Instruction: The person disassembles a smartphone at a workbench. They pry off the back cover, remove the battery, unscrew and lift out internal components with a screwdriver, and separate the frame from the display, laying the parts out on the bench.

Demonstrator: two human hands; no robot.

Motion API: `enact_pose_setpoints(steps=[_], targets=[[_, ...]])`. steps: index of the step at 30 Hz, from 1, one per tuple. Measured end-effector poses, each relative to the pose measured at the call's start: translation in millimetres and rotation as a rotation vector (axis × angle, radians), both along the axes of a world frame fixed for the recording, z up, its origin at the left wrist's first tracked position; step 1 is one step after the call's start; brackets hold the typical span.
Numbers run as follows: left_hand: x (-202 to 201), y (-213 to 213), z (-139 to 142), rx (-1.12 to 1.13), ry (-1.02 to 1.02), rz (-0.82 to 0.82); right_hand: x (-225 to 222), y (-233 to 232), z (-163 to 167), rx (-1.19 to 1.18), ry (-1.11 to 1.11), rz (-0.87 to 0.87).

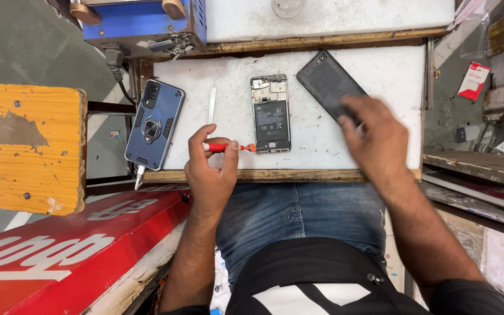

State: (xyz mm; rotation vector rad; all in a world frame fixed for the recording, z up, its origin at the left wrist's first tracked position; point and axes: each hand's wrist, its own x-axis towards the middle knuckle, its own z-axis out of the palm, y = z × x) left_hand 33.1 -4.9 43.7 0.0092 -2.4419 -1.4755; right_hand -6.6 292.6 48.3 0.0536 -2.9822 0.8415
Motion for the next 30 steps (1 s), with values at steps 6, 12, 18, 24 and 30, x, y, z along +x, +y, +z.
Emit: enact_pose_setpoints(steps=[6, 12, 18, 24, 30], targets=[[-5.5, -3.3, -9.9, 0.013, 0.015, 0.023, 16.6, -55.0, -9.0, -0.034, 0.246, 0.471], [-19.8, -17.9, -5.4, -0.062, -0.177, 0.072, 9.4, -68.1, -7.6, 0.064, 0.147, 0.452], [-53.4, -27.8, 7.2, -0.440, -0.325, -0.069, 9.8, -80.1, -4.5, 0.090, 0.160, 0.461], [-44.1, -11.6, 14.0, -0.606, -0.238, -0.041, -3.2, -76.8, 2.9, -0.101, 0.182, 0.477], [-17.5, 7.7, 10.5, -0.506, -0.117, -0.240, -13.0, -70.9, -7.5, -0.358, -0.033, 0.267]])
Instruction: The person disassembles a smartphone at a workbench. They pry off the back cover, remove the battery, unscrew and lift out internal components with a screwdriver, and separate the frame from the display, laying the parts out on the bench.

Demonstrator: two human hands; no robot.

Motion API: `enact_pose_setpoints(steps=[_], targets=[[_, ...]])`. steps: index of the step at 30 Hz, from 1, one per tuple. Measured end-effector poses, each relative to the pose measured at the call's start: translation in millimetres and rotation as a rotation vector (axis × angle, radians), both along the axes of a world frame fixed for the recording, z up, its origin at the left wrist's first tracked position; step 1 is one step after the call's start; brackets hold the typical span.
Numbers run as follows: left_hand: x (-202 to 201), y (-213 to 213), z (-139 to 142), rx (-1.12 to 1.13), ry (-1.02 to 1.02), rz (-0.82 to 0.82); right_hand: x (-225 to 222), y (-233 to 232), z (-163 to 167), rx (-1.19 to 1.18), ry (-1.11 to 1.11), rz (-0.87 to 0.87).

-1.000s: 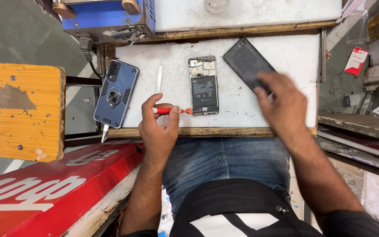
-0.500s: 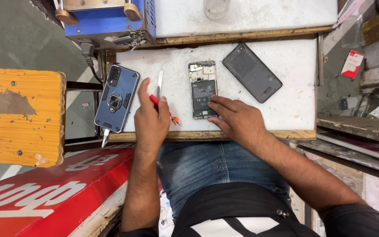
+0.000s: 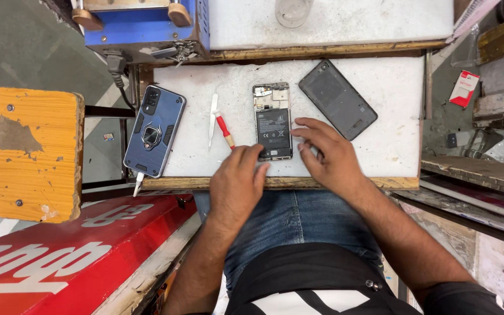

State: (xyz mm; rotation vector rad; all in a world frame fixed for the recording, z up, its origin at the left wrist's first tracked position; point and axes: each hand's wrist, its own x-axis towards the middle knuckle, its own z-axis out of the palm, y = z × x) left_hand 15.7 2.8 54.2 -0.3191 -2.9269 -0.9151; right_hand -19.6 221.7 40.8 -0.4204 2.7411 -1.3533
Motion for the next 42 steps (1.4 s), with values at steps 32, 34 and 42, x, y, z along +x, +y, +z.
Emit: enact_pose_setpoints(steps=[32, 34, 42], targets=[[17.3, 38.2, -16.0, 1.354, -0.672, 0.071, 41.5, 9.4, 14.4, 0.156, 0.322, 0.013], [12.4, 47.9, -19.9, 1.283, -0.606, 0.084, 43.4, 11.1, 15.1, 0.132, 0.237, -0.023], [-8.1, 63.2, -20.5, 1.238, -0.553, 0.099, 48.4, 23.7, -4.8, 0.092, 0.407, 0.023]])
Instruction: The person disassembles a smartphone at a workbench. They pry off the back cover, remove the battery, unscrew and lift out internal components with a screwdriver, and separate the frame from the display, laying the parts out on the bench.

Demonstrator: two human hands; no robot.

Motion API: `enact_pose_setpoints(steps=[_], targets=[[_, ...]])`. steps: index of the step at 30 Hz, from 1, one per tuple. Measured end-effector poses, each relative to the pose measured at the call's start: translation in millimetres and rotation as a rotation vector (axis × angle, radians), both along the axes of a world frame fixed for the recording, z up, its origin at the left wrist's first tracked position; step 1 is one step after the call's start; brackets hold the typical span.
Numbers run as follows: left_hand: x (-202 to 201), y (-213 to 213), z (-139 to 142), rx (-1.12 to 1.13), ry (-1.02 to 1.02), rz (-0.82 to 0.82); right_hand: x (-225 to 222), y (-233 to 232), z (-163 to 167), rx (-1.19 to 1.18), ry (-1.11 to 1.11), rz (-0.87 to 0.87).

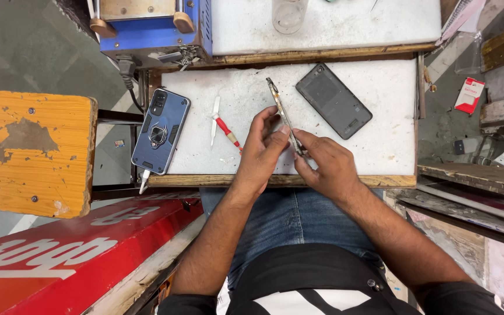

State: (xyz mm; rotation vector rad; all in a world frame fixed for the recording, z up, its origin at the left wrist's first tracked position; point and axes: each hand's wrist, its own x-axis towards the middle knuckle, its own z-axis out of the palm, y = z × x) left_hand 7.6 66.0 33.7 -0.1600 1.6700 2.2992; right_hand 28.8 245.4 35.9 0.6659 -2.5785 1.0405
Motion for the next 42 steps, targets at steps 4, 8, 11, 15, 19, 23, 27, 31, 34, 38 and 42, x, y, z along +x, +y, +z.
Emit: enact_pose_setpoints(steps=[4, 8, 11, 15, 19, 23, 27, 31, 34, 38, 42], targets=[[3.4, 1.5, 8.5, 0.042, -0.024, -0.005, 3.3, 4.5, -0.7, -0.039, 0.024, 0.010], [5.4, 5.8, 10.4, 0.134, -0.067, 0.042, 5.0, 7.7, 2.9, -0.032, 0.104, 0.076], [5.0, 7.8, 5.2, 0.120, -0.015, 0.109, 5.7, 12.7, 2.5, -0.059, 0.093, 0.129], [2.8, 9.3, -3.9, 0.107, 0.044, 0.173, 2.1, 13.0, -1.0, -0.075, -0.035, 0.131], [-1.3, 8.0, -11.0, 0.049, 0.090, 0.189, -3.5, 10.3, -3.6, -0.074, -0.030, 0.112], [-5.4, 5.9, -17.5, 0.014, 0.122, 0.192, -8.1, 8.4, -8.9, -0.091, -0.019, 0.107], [-10.1, 2.6, -21.9, 0.016, 0.129, 0.186, -12.2, 7.0, -15.0, -0.061, -0.037, 0.112], [-12.4, -1.0, -21.7, -0.039, 0.148, 0.176, -16.7, 3.1, -18.6, -0.051, -0.036, 0.098], [-12.5, -3.0, -21.2, -0.051, 0.163, 0.170, -14.4, 0.3, -18.5, -0.042, -0.043, 0.079], [-12.2, -5.0, -22.8, -0.043, 0.208, 0.177, -12.8, -1.8, -17.5, -0.036, -0.022, 0.078], [-10.6, -5.9, -24.9, -0.047, 0.188, 0.181, -11.2, -1.6, -16.3, -0.032, -0.051, 0.082]])
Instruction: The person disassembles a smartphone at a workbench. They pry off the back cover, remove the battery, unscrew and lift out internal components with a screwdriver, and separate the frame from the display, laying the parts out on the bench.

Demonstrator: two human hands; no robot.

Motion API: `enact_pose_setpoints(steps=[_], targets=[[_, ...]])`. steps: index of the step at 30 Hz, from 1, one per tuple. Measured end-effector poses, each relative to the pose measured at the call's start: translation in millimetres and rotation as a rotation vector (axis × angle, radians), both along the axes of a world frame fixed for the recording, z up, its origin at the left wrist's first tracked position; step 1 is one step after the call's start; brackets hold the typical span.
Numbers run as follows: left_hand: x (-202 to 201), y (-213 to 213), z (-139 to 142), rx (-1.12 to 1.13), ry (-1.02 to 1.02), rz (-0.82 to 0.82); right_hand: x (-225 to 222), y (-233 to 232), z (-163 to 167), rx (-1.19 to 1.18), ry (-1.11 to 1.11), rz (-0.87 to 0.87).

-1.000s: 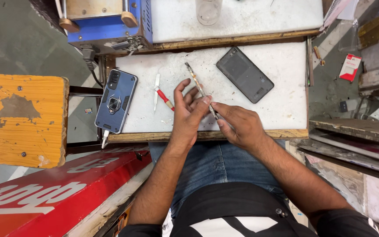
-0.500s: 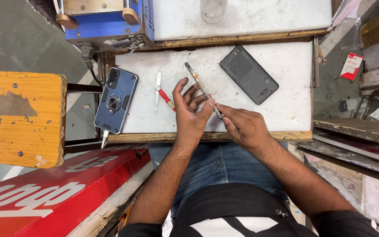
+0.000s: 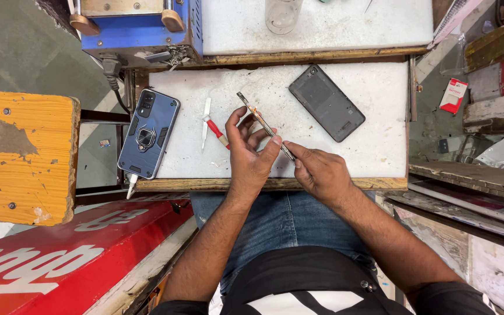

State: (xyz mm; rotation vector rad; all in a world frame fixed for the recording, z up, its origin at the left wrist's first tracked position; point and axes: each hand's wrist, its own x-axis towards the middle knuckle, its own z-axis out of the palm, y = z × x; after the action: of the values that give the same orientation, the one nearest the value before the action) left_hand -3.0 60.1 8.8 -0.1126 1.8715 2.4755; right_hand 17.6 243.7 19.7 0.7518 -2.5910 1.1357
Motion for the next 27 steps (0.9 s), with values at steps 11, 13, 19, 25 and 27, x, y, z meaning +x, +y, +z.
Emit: enact_pose_setpoints(steps=[11, 13, 19, 25, 27], targets=[[4.0, 1.6, 0.9, 0.038, -0.006, 0.008, 1.4, 3.0, 5.3, -0.046, -0.092, -0.026], [4.3, 0.4, -0.1, 0.036, 0.005, 0.007, 1.1, 0.8, 5.7, -0.069, -0.071, -0.012], [4.3, -3.6, -5.5, 0.066, -0.009, -0.001, -0.6, 0.1, -2.7, -0.145, -0.111, 0.022], [2.9, -10.8, -8.8, 0.215, -0.027, -0.019, -7.1, -0.6, -16.4, -0.209, -0.333, -0.042], [2.6, -15.2, -6.8, 0.289, -0.042, -0.043, -10.7, 2.2, -13.2, -0.325, -0.318, -0.047]])
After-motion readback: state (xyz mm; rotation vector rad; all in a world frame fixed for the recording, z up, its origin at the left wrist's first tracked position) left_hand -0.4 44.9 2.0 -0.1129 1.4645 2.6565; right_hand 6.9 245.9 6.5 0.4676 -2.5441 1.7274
